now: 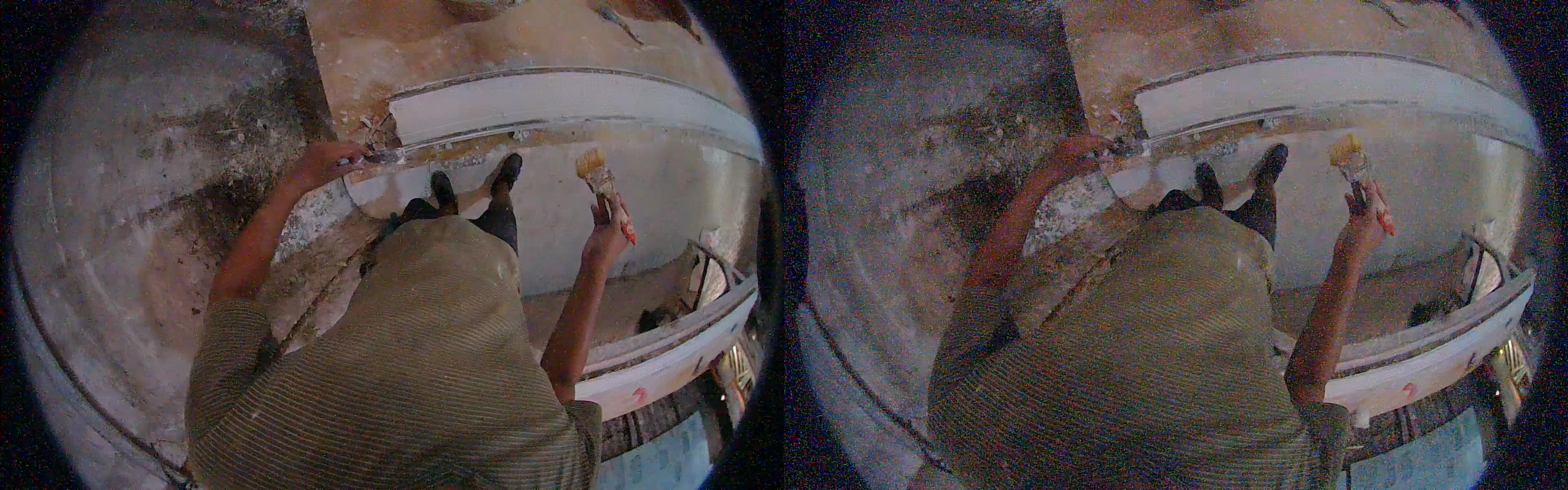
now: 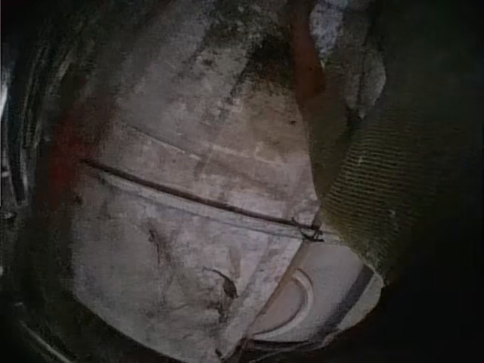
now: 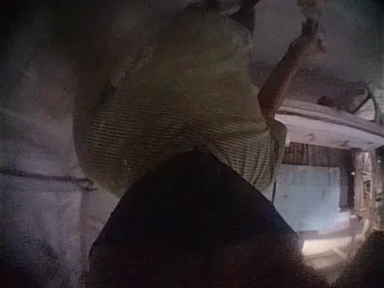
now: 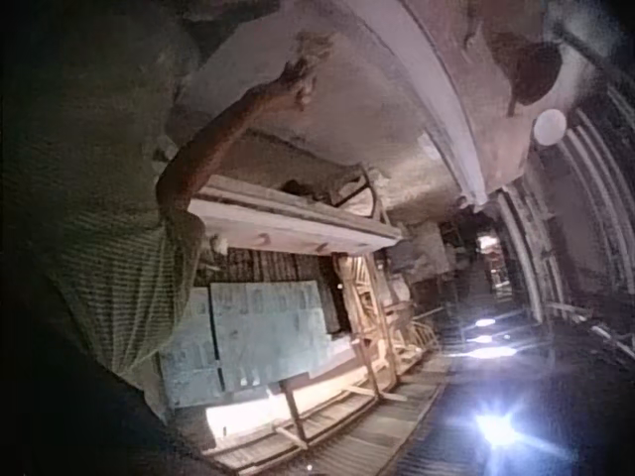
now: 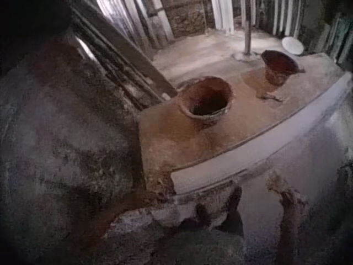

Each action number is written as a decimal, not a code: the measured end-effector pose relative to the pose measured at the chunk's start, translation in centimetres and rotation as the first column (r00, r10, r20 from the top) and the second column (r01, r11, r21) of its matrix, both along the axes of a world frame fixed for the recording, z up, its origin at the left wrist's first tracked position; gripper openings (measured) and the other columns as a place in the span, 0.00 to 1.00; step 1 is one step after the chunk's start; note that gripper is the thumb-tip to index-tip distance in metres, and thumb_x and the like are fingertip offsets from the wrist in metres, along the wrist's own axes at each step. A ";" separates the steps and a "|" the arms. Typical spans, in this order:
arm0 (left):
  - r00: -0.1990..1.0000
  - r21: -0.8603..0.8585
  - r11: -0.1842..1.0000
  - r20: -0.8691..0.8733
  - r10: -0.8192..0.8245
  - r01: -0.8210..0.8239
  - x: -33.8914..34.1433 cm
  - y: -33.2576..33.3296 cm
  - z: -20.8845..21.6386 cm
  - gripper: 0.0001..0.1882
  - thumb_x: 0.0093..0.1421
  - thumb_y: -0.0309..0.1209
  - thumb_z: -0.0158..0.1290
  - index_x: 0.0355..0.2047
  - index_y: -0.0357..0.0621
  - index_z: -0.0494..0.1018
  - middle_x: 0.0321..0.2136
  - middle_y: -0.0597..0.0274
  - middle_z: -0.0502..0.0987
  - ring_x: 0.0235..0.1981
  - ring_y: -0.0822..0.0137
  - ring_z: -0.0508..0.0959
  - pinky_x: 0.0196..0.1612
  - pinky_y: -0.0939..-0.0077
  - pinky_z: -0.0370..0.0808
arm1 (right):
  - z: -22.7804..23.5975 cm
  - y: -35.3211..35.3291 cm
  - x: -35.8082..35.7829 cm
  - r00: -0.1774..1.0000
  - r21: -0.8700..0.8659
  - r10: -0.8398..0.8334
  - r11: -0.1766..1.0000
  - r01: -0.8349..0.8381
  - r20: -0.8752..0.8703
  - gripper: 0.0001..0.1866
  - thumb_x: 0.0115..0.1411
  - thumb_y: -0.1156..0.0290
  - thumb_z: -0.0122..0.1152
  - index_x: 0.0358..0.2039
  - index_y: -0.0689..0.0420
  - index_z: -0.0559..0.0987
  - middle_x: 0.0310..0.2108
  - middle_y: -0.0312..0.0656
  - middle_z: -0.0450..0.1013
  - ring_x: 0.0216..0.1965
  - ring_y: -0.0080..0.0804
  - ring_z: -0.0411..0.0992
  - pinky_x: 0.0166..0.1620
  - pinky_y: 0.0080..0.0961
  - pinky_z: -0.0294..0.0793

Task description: The person applies a white filler paste along a seam on a large wooden board using a putty knife and smooths it with a brush. The person repeatedly scrapes and spreads the filler along the seam, occasionally switching tools between hands.

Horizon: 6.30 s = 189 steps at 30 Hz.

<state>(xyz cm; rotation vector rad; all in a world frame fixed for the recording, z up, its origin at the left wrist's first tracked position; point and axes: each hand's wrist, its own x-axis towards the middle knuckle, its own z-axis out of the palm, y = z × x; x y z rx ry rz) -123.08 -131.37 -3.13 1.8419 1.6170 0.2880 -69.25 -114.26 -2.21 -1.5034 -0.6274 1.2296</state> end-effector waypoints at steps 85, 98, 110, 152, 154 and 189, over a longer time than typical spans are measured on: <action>0.839 0.158 0.837 0.267 0.475 -0.524 9.5 -0.2 -6.1 0.06 0.57 0.27 0.57 0.33 0.37 0.74 0.22 0.56 0.70 0.26 0.63 0.73 0.32 0.67 0.72 | -1.2 -3.6 -12.3 0.894 0.095 0.435 0.890 -0.445 0.108 0.10 0.62 0.73 0.61 0.40 0.65 0.80 0.36 0.40 0.79 0.36 0.25 0.77 0.39 0.23 0.77; 0.882 0.126 0.903 0.307 0.358 -0.411 15.7 7.7 -6.2 0.07 0.54 0.27 0.55 0.29 0.36 0.69 0.29 0.46 0.73 0.33 0.46 0.75 0.36 0.57 0.71 | -1.0 -3.8 -12.3 0.979 0.094 0.155 0.981 -0.168 0.129 0.10 0.61 0.73 0.60 0.40 0.66 0.78 0.35 0.44 0.79 0.35 0.30 0.79 0.37 0.23 0.80; 0.891 0.236 0.867 0.233 0.389 -0.440 23.0 13.7 -3.3 0.11 0.53 0.28 0.58 0.24 0.37 0.66 0.21 0.50 0.67 0.27 0.47 0.72 0.32 0.57 0.68 | -2.5 1.4 -8.1 0.998 0.086 -0.056 0.995 0.053 0.034 0.09 0.61 0.74 0.60 0.39 0.66 0.77 0.36 0.48 0.77 0.33 0.35 0.79 0.36 0.29 0.84; 0.893 0.111 0.888 0.129 0.432 -0.445 28.8 18.8 -3.2 0.10 0.54 0.31 0.57 0.31 0.36 0.72 0.31 0.45 0.74 0.34 0.45 0.75 0.38 0.56 0.72 | 0.8 17.2 0.4 0.860 0.280 -0.039 0.952 -0.122 0.508 0.12 0.58 0.68 0.63 0.32 0.67 0.80 0.29 0.43 0.79 0.29 0.28 0.79 0.34 0.23 0.81; 0.918 0.175 0.902 0.123 0.377 -0.394 32.5 22.9 -2.9 0.10 0.54 0.31 0.56 0.31 0.37 0.72 0.31 0.46 0.74 0.34 0.45 0.75 0.38 0.56 0.72 | 0.8 19.9 1.6 0.812 0.412 -0.066 0.884 -0.222 0.580 0.12 0.58 0.68 0.63 0.34 0.66 0.81 0.29 0.42 0.80 0.29 0.26 0.79 0.34 0.22 0.80; 0.910 -0.186 0.955 0.307 0.279 -0.230 27.2 24.1 0.1 0.19 0.57 0.32 0.59 0.49 0.42 0.74 0.40 0.58 0.80 0.38 0.69 0.77 0.45 0.70 0.74 | 0.3 26.3 13.8 0.628 0.304 0.225 0.723 -0.621 0.745 0.09 0.61 0.71 0.63 0.38 0.62 0.83 0.38 0.40 0.81 0.38 0.22 0.76 0.44 0.22 0.75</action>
